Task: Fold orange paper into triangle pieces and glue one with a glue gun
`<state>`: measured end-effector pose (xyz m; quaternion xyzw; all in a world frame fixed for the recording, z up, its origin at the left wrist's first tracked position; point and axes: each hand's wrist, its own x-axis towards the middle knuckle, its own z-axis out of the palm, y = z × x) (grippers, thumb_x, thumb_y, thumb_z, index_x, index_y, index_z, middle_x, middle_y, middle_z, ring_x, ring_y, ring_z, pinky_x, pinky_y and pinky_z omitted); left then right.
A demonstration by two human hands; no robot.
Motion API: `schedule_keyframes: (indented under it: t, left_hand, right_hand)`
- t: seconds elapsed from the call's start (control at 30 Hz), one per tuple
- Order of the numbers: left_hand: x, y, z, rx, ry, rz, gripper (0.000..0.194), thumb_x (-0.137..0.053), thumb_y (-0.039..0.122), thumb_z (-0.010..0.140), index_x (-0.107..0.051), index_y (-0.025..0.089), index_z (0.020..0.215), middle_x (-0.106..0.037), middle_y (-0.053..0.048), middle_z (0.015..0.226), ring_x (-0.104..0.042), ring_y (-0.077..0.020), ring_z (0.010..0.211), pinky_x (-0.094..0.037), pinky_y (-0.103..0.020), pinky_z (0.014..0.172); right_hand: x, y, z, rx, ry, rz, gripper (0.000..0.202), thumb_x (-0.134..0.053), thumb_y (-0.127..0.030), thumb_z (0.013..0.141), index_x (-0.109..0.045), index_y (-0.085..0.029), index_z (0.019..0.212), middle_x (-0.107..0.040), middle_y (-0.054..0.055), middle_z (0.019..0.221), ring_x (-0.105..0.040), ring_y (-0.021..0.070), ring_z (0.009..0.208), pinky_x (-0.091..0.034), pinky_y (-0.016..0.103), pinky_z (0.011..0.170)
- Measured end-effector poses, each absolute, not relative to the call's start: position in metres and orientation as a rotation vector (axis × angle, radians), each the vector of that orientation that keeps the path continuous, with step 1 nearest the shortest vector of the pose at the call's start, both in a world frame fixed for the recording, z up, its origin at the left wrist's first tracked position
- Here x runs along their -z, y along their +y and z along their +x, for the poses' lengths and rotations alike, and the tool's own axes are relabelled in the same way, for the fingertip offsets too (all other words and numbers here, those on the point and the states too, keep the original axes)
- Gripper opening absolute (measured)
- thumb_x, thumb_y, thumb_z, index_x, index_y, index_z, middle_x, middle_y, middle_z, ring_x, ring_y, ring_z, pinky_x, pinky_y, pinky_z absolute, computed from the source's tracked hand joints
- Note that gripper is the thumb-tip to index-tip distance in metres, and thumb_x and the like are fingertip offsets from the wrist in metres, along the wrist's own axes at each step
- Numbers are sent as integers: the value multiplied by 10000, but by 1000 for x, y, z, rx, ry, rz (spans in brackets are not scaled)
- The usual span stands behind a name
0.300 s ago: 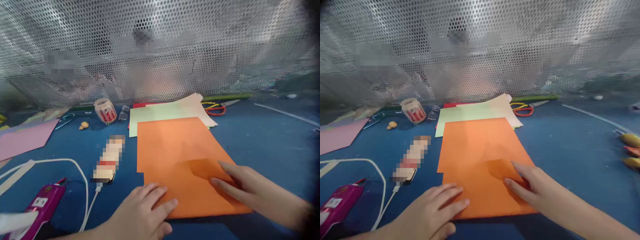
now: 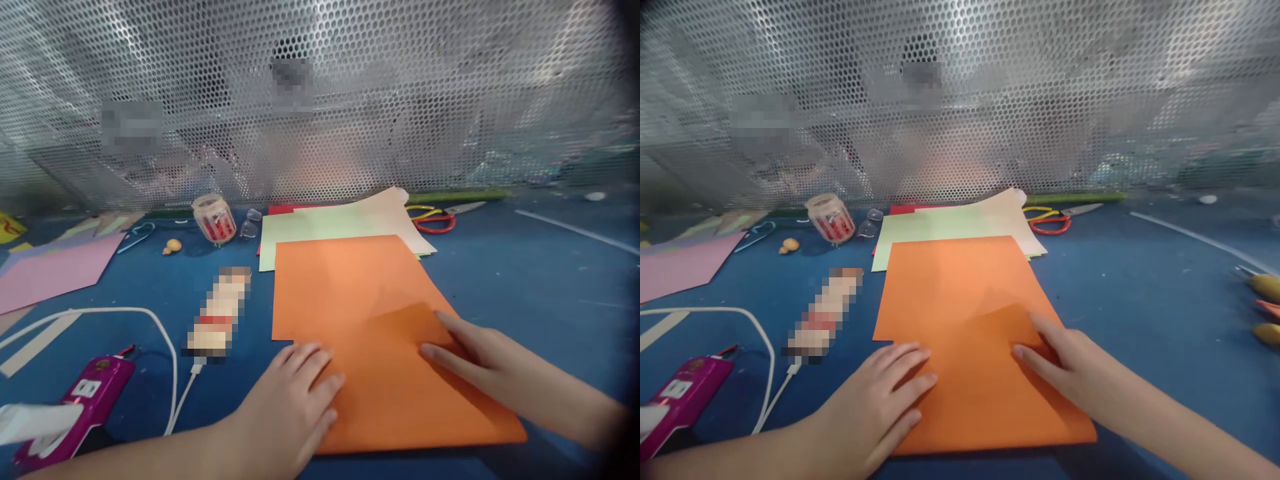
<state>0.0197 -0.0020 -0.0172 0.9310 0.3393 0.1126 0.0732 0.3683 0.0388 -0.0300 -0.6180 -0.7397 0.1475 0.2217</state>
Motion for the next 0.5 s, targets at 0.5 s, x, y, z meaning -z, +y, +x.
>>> schedule_keyframes:
  t: [0.5]
  left_hand:
    - [15,10,10,-231,1062,2746,467,-632,210,1097,-649,206,1563,-560,-197,1691,-542,-411,1563,-545,-611,1201]
  right_hand:
    - [58,41,355,-191,-2060,-1506,604,-376,-652,1135,-773,-263,1370,-819,132,1086,-838,285,850,-679,362,694]
